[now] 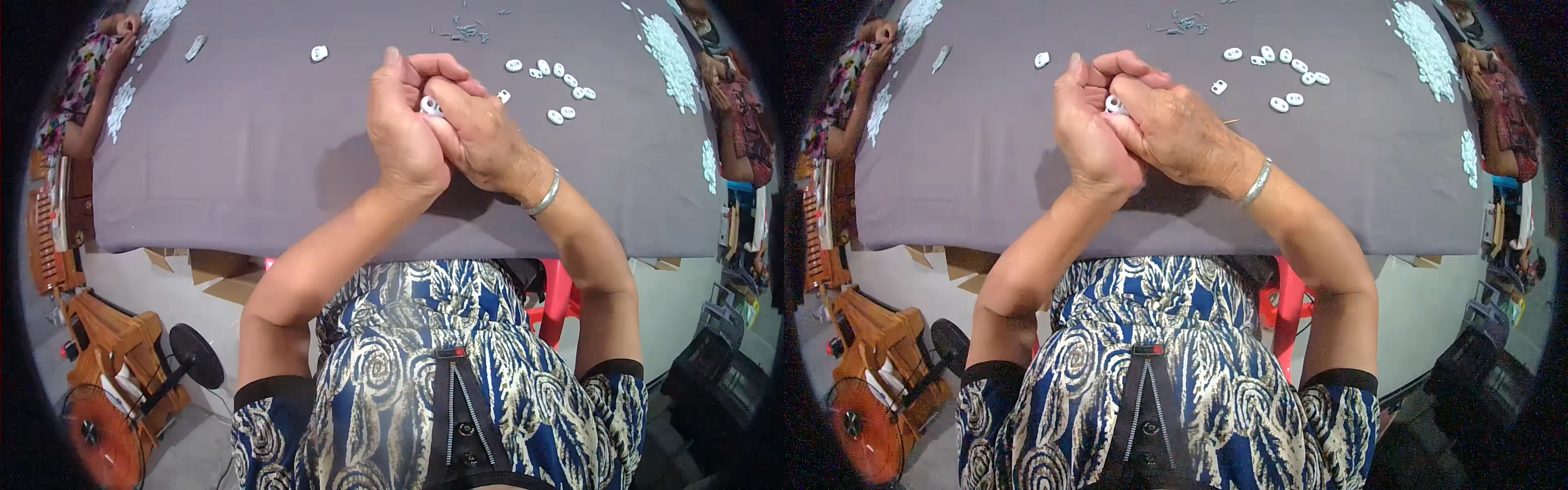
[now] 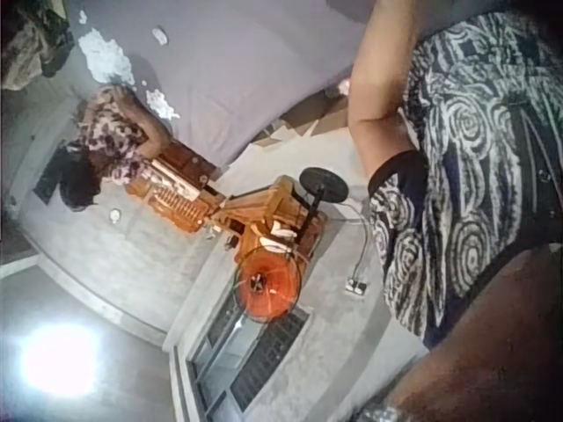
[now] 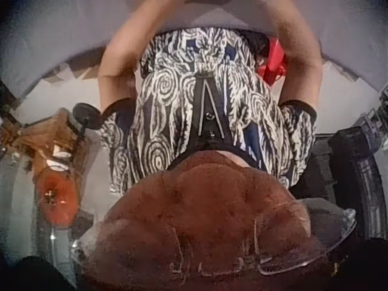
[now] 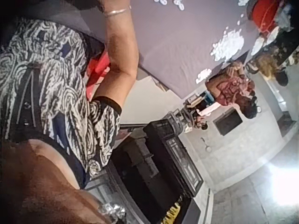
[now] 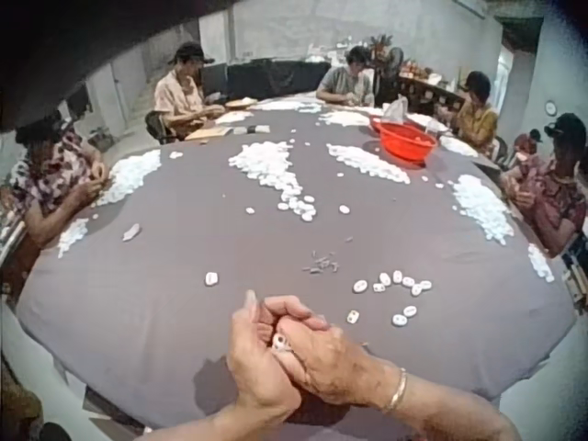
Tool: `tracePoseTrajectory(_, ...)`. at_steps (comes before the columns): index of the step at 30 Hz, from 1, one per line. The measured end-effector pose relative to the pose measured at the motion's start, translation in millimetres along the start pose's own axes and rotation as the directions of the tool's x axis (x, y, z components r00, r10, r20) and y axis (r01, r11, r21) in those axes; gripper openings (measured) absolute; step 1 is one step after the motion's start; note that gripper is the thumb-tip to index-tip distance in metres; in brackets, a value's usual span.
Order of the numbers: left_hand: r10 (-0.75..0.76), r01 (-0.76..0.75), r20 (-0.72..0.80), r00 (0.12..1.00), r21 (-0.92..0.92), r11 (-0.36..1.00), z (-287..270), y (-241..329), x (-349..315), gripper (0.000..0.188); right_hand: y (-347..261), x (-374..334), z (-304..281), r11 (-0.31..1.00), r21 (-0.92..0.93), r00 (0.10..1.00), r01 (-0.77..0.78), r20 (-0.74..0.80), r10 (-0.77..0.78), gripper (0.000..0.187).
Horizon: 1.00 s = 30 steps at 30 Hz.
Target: Assembling small white plastic components by inserting metal pins.
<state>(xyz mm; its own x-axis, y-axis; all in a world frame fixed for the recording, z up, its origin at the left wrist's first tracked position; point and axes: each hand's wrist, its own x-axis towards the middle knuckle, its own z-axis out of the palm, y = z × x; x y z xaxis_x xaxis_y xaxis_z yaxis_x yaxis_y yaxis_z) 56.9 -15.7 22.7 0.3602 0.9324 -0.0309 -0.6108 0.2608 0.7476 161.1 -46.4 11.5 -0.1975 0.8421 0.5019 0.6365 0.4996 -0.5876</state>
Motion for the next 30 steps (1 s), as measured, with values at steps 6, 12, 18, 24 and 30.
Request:
tracePoseTrajectory(6,-0.086,0.067,-0.135,0.987,-0.14,0.988,-5,-8,8,0.051,5,-2,4,0.995,-0.085,0.989,-0.047,0.134,0.059,0.019)
tracePoseTrajectory(12,-0.113,0.095,-0.148,0.983,-0.119,0.988,-6,-11,12,0.05,11,-5,8,0.992,-0.12,0.99,-0.032,0.131,0.048,0.018)
tracePoseTrajectory(18,-0.092,0.08,-0.17,0.981,-0.076,0.994,-14,-16,20,0.048,19,-3,14,0.994,-0.107,0.99,-0.012,0.141,0.028,0.017)
tracePoseTrajectory(24,-0.07,0.069,-0.08,0.994,-0.022,0.997,-13,-8,22,0.044,15,2,13,0.989,-0.104,0.989,-0.108,0.094,0.118,0.019)
tracePoseTrajectory(30,-0.028,0.057,-0.077,0.997,0.404,0.913,-33,0,-2,0.017,16,-1,2,0.962,-0.263,0.997,-0.075,0.008,0.08,0.024)
